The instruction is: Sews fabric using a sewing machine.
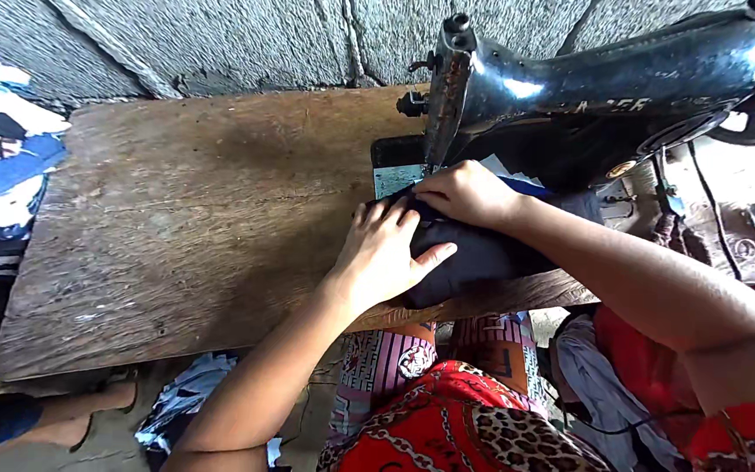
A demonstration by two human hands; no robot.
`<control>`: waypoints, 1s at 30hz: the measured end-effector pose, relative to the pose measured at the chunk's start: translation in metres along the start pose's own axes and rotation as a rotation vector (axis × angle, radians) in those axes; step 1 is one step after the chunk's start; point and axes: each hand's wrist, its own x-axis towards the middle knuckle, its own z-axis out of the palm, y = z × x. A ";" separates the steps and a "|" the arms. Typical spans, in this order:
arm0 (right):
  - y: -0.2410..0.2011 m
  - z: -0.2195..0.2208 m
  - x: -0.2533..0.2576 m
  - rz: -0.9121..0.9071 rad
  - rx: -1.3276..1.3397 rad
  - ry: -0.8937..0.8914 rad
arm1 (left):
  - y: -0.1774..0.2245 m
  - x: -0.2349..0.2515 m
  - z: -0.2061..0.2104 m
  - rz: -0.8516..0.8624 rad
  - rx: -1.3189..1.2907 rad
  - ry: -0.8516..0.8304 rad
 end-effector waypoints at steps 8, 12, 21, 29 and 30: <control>-0.014 -0.007 0.013 0.191 -0.074 -0.187 | 0.005 0.004 -0.011 -0.146 -0.004 -0.225; -0.019 -0.001 0.011 0.143 -0.165 -0.163 | 0.007 0.004 -0.014 -0.166 -0.021 -0.252; -0.027 -0.037 -0.020 0.227 -0.263 -0.174 | 0.004 0.006 -0.011 -0.156 0.023 -0.248; -0.006 -0.161 -0.226 0.946 -0.276 0.362 | 0.024 0.003 0.005 0.170 -0.221 0.129; 0.012 -0.177 -0.242 1.007 -0.344 0.409 | 0.029 0.004 0.007 0.161 -0.233 0.139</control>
